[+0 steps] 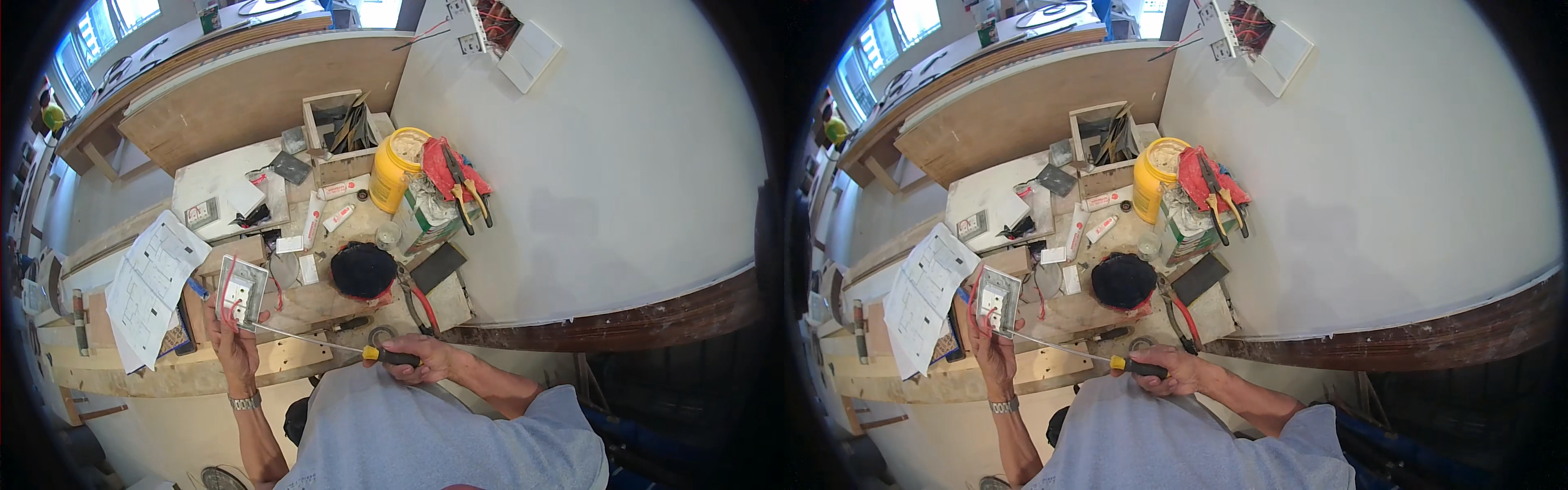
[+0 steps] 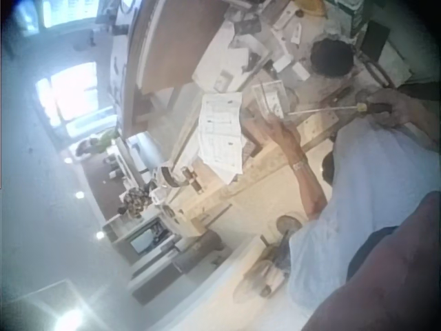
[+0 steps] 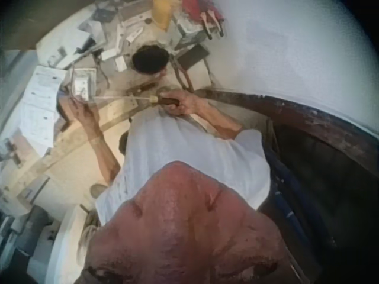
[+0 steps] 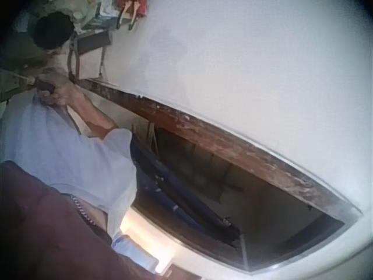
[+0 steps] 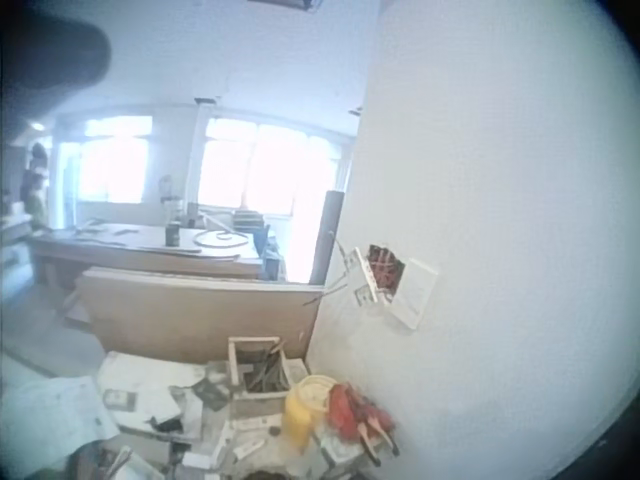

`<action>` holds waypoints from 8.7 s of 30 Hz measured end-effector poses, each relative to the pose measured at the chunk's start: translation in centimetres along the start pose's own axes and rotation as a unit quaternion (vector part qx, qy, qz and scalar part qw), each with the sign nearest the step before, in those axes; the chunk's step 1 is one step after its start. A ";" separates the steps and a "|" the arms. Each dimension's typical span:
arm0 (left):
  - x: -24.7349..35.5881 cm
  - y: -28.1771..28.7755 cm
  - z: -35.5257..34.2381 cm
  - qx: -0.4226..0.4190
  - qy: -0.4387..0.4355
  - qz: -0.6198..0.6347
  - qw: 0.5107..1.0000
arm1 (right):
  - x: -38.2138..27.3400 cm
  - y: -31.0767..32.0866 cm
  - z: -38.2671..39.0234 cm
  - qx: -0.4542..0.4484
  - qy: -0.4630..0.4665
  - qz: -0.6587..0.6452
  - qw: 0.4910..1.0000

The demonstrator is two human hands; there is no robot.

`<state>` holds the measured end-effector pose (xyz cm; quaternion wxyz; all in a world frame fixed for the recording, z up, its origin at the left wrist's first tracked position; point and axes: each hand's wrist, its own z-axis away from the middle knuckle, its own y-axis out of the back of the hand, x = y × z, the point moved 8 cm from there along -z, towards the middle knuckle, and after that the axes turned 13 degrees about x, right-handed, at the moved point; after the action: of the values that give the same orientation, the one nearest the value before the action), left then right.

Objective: The person prepares electrical wiring by cutting and stripping wires with pliers, attaching them to a switch box, working on the wall socket wiring with pliers, and wrapping electrical tape around the wires by hand.

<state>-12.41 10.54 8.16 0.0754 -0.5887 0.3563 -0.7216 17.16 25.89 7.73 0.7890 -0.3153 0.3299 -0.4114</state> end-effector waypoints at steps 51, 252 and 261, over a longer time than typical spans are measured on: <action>-7.6 8.8 2.4 0.178 0.082 0.007 0.981 | -7.1 -3.0 1.0 0.296 0.439 0.504 0.682; -5.2 0.2 -3.5 -0.012 0.096 -0.010 0.995 | -1.6 -4.6 -7.9 0.271 0.457 0.500 0.684; -7.5 1.4 -2.3 0.037 0.157 0.056 0.985 | -3.4 -3.2 -7.2 0.252 0.429 0.531 0.686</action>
<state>-12.72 14.51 1.22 0.0807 -0.4442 0.3693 -0.8123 8.66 25.72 6.84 0.6976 0.3340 0.6287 -0.0813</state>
